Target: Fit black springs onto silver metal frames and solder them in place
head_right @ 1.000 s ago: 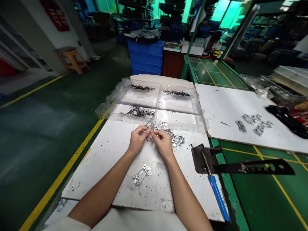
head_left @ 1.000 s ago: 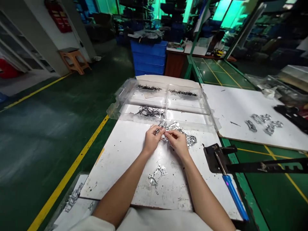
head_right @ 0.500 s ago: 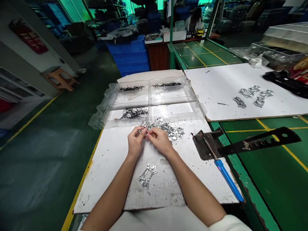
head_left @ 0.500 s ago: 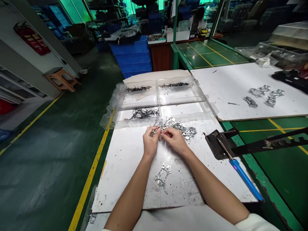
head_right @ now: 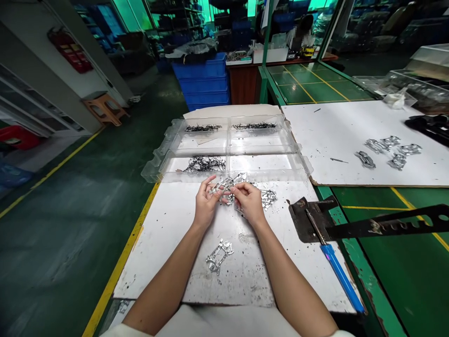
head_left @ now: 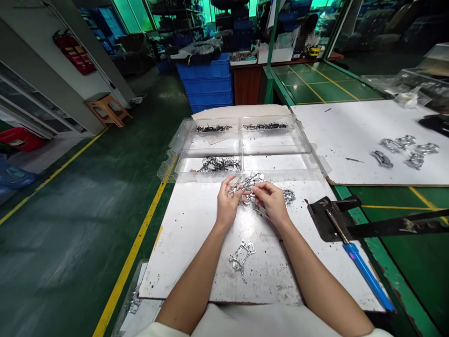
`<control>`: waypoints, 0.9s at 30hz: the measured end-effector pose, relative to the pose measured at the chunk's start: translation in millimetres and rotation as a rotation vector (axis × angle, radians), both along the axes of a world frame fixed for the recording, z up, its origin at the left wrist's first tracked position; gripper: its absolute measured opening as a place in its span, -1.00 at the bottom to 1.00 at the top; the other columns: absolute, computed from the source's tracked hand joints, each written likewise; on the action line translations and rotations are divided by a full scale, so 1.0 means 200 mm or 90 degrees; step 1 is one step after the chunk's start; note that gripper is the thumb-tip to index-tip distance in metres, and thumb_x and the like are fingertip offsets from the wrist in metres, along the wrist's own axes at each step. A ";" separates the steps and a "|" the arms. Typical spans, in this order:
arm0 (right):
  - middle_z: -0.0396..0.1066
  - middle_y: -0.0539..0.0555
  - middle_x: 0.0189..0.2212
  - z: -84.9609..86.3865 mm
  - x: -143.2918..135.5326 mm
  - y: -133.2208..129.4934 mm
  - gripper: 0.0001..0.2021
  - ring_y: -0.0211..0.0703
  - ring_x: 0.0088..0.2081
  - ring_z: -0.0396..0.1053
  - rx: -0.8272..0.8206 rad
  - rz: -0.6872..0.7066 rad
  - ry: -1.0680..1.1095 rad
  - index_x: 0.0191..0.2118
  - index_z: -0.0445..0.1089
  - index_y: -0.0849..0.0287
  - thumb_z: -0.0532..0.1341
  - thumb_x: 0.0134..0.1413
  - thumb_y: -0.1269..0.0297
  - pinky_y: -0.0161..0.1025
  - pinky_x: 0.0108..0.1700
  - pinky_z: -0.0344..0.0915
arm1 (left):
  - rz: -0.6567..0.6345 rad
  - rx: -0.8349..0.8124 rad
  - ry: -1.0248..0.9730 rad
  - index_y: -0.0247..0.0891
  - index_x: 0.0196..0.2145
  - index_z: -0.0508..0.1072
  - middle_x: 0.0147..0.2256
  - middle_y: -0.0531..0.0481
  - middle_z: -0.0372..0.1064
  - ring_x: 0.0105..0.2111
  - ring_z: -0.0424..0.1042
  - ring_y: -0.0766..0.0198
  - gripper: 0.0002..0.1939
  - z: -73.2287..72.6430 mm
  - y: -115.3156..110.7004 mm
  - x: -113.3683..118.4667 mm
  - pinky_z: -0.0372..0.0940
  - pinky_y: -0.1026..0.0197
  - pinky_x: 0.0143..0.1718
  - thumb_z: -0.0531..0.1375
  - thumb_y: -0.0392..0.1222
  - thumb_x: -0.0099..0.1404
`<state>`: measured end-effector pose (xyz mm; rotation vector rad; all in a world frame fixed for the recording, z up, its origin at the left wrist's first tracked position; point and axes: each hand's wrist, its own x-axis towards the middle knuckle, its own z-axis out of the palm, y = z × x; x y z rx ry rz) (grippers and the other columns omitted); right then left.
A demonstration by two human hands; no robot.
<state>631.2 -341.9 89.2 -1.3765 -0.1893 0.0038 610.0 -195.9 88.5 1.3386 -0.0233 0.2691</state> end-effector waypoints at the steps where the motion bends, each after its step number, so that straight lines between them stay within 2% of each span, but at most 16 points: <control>1: 0.33 -0.07 -0.65 0.00 0.00 0.00 -0.70 -0.30 -0.67 0.14 0.027 0.007 0.016 -0.37 0.43 0.15 0.39 -0.01 0.02 -0.29 -0.60 0.08 | -0.002 -0.032 0.014 -0.20 0.22 0.26 -0.11 -0.11 0.39 -0.26 0.55 0.17 -0.32 0.00 0.00 0.00 0.51 0.14 -0.29 0.36 -0.09 0.21; 3: 0.35 -0.06 -0.65 0.01 0.00 0.00 -0.70 -0.29 -0.67 0.17 0.065 0.023 0.031 -0.37 0.44 0.16 0.41 -0.04 0.03 -0.29 -0.60 0.12 | -0.017 -0.108 0.042 -0.22 0.23 0.26 -0.15 -0.06 0.40 -0.21 0.56 0.15 -0.28 0.00 0.00 0.01 0.50 0.07 -0.12 0.40 -0.16 0.16; 6: 0.36 -0.06 -0.67 0.00 -0.01 0.02 -0.70 -0.29 -0.68 0.19 0.103 0.050 0.062 -0.37 0.47 0.17 0.43 -0.07 0.04 -0.31 -0.62 0.15 | -0.038 -0.216 0.073 -0.28 0.07 0.38 -0.21 -0.01 0.41 -0.13 0.55 0.14 -0.39 0.00 0.00 0.02 0.41 0.04 0.06 0.44 -0.25 0.07; 10: 0.40 -0.01 -0.66 -0.01 -0.02 0.06 -0.68 -0.27 -0.67 0.25 0.112 0.083 0.098 -0.38 0.47 0.20 0.45 -0.11 0.04 -0.32 -0.63 0.22 | -0.038 -0.260 0.092 -0.28 -0.11 0.36 -0.20 -0.02 0.46 -0.13 0.55 0.18 -0.51 -0.03 -0.03 0.03 0.40 0.15 -0.01 0.45 -0.22 0.05; 14: 0.42 0.03 -0.66 -0.02 -0.02 0.07 -0.65 -0.23 -0.67 0.31 0.094 0.084 0.107 -0.39 0.47 0.22 0.46 -0.15 0.03 -0.31 -0.62 0.27 | -0.009 -0.157 0.045 -0.24 -0.11 0.27 -0.25 -0.03 0.50 -0.29 0.52 0.27 -0.56 -0.06 -0.06 0.02 0.38 0.24 -0.23 0.37 -0.04 0.20; 18: 0.42 0.03 -0.65 -0.02 -0.02 0.07 -0.65 -0.22 -0.66 0.33 0.103 0.077 0.100 -0.39 0.48 0.22 0.46 -0.16 0.02 -0.31 -0.61 0.31 | 0.017 -0.058 0.026 -0.23 0.04 0.30 -0.26 -0.02 0.51 -0.37 0.47 0.31 -0.47 -0.05 -0.07 0.00 0.34 0.26 -0.29 0.36 -0.01 0.21; 20: 0.43 0.03 -0.62 -0.02 -0.02 0.07 -0.65 -0.23 -0.63 0.35 0.103 0.070 0.092 -0.40 0.48 0.21 0.47 -0.16 0.03 -0.32 -0.60 0.31 | 0.020 -0.029 0.009 -0.25 -0.02 0.38 -0.24 -0.04 0.51 -0.35 0.46 0.30 -0.52 -0.03 -0.06 -0.01 0.33 0.26 -0.28 0.37 0.01 0.19; 22: 0.45 0.03 -0.55 -0.01 -0.01 0.07 -0.65 -0.20 -0.56 0.40 0.099 0.063 0.085 -0.42 0.49 0.21 0.48 -0.19 0.03 -0.32 -0.59 0.33 | 0.033 0.021 -0.016 -0.29 -0.17 0.46 -0.28 -0.04 0.49 -0.35 0.44 0.29 -0.62 -0.01 -0.06 -0.02 0.30 0.26 -0.29 0.34 0.04 0.21; 25: 0.46 0.02 -0.52 0.00 -0.02 0.06 -0.64 -0.14 -0.50 0.46 0.091 0.067 0.076 -0.42 0.48 0.20 0.49 -0.23 0.02 -0.30 -0.57 0.36 | 0.087 0.142 -0.068 -0.30 -0.28 0.51 -0.33 -0.05 0.46 -0.30 0.41 0.25 -0.67 0.01 -0.04 -0.04 0.28 0.24 -0.24 0.23 0.07 0.32; 27: 0.45 0.01 -0.57 0.00 -0.02 0.05 -0.65 -0.13 -0.53 0.45 0.088 0.079 0.066 -0.40 0.47 0.18 0.47 -0.18 0.02 -0.28 -0.56 0.37 | 0.128 0.234 -0.111 -0.29 -0.32 0.52 -0.32 -0.06 0.43 -0.26 0.39 0.23 -0.67 0.01 -0.03 -0.04 0.27 0.22 -0.20 0.18 0.05 0.38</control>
